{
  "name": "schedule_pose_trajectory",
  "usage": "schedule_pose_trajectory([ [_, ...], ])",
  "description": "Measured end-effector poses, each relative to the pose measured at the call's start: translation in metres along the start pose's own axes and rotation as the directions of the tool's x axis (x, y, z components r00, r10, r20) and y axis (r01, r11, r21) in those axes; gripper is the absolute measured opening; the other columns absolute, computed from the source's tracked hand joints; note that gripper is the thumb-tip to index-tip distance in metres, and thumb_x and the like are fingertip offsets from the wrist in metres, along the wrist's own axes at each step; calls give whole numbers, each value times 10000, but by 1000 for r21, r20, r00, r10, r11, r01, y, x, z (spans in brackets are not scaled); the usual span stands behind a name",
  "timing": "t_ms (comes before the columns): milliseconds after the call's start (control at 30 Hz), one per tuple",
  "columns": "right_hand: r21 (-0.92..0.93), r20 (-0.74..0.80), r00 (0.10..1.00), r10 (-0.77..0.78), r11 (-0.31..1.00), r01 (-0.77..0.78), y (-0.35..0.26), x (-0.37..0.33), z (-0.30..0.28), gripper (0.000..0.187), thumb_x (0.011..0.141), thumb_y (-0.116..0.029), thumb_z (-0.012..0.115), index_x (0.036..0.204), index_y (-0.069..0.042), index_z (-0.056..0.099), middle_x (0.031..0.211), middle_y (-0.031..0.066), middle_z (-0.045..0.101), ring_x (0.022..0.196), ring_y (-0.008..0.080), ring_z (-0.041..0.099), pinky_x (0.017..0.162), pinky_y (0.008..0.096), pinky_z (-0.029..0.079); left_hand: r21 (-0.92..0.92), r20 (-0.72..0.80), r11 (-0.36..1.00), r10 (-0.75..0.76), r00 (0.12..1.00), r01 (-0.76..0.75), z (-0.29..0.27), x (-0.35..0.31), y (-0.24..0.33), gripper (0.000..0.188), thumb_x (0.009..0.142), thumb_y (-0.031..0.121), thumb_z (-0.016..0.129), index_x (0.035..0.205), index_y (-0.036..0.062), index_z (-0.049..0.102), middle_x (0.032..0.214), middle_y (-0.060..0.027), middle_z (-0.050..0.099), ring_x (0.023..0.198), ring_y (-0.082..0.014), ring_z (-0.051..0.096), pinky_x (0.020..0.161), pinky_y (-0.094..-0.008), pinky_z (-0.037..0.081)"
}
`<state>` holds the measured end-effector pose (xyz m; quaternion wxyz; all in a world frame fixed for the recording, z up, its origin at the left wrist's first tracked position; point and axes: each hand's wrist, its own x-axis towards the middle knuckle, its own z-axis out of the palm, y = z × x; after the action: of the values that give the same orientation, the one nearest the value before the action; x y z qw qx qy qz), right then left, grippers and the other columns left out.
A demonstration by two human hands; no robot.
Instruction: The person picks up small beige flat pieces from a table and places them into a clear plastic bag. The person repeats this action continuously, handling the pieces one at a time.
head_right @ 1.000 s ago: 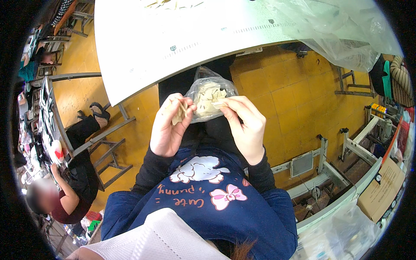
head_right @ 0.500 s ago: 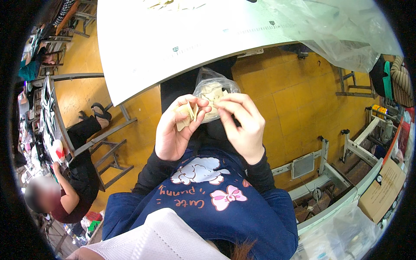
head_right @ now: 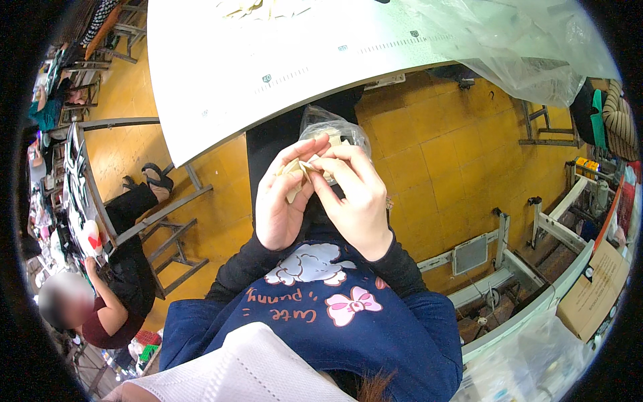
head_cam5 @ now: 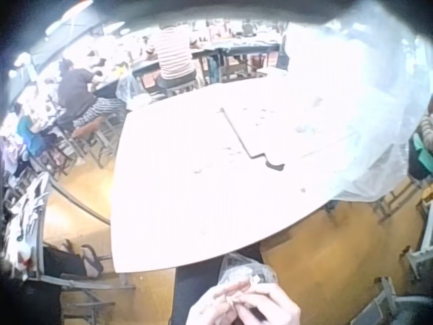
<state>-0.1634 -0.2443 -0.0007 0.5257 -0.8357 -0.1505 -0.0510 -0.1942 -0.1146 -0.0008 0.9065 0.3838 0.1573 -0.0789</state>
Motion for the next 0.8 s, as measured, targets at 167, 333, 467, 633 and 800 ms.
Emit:
schedule_pose_trajectory([
  [167,122,-31,997,72,990,-67,0,0,2,192,775,100,739,944,17,698,921,88,663,748,130,629,647,251,507,-85,37,995,-41,998,44,2,1,-8,380,1040,182,483,1380,13,476,1451,-159,492,1305,-224,513,1115,-375,412],
  [333,105,-132,991,38,994,-24,1,0,0,165,792,63,748,943,5,714,920,124,700,818,220,693,704,291,553,-124,11,985,-119,993,120,-3,2,-10,248,1041,237,529,1213,59,540,1358,-123,557,1291,-215,526,1090,-357,440],
  [467,193,-179,982,64,981,-28,3,-3,-4,176,779,81,757,937,19,712,913,128,694,807,197,677,703,275,536,-199,6,969,-150,989,148,-7,5,-10,200,1050,269,515,1102,77,533,1266,-119,588,1258,-232,552,1077,-356,463],
  [633,237,-134,984,117,968,-83,14,0,-20,211,778,84,747,972,9,709,953,99,669,755,149,631,671,253,507,-305,-9,950,-75,997,69,-18,11,2,326,1078,379,396,1100,80,524,1225,-131,587,1241,-275,566,1087,-371,475],
  [800,11,69,992,105,994,-106,18,5,-25,256,776,16,765,1024,-28,723,991,93,651,742,154,632,651,261,509,-395,40,913,-89,995,98,-19,7,9,384,1085,390,353,1177,59,525,1277,-149,570,1279,-285,533,1101,-386,462],
])
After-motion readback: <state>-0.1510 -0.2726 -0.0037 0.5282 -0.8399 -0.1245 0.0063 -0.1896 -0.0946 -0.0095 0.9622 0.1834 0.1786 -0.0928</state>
